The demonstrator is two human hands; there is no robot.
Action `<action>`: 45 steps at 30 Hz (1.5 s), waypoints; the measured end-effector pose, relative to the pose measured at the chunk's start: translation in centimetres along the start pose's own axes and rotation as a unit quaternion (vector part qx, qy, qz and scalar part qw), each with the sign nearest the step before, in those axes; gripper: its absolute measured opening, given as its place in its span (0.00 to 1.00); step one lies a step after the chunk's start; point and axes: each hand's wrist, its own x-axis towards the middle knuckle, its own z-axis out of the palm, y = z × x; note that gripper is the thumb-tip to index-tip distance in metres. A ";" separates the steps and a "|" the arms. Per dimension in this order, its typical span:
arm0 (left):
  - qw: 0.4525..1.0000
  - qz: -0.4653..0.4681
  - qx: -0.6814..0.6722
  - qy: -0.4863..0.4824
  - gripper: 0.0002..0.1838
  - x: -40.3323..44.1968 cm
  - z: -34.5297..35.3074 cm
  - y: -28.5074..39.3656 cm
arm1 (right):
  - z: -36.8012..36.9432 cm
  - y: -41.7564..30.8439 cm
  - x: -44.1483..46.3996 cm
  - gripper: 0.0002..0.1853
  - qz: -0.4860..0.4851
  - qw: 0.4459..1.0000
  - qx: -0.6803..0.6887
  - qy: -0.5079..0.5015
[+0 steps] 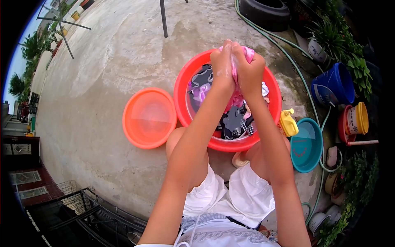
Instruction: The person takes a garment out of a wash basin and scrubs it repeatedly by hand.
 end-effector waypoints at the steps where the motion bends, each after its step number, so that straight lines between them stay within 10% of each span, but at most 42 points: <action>1: 1.000 0.006 0.017 -0.004 0.14 -0.7 0.3 0.0 | -0.2 0.1 0.4 0.20 0.020 0.999 0.026 0.008; 6: 0.991 0.032 0.124 -0.040 0.15 -2.0 0.0 -0.6 | -0.8 2.0 2.3 0.18 0.150 0.976 0.156 -0.010; 19: 0.997 -0.028 0.070 0.019 0.14 1.5 -1.3 1.1 | 0.4 -0.4 -1.5 0.21 -0.057 0.995 -0.079 -0.037; 29: 0.994 0.030 0.101 -0.017 0.13 -1.5 0.0 -0.3 | -0.4 1.8 2.2 0.19 0.114 0.986 0.122 -0.010; 39: 0.996 -0.010 0.089 0.002 0.12 2.1 -1.8 0.5 | 0.4 -0.6 -1.6 0.21 -0.084 0.990 -0.109 -0.038; 45: 1.000 -0.001 0.011 -0.023 0.13 -0.4 -0.3 -0.4 | -0.2 0.5 0.5 0.21 -0.017 1.000 -0.021 0.000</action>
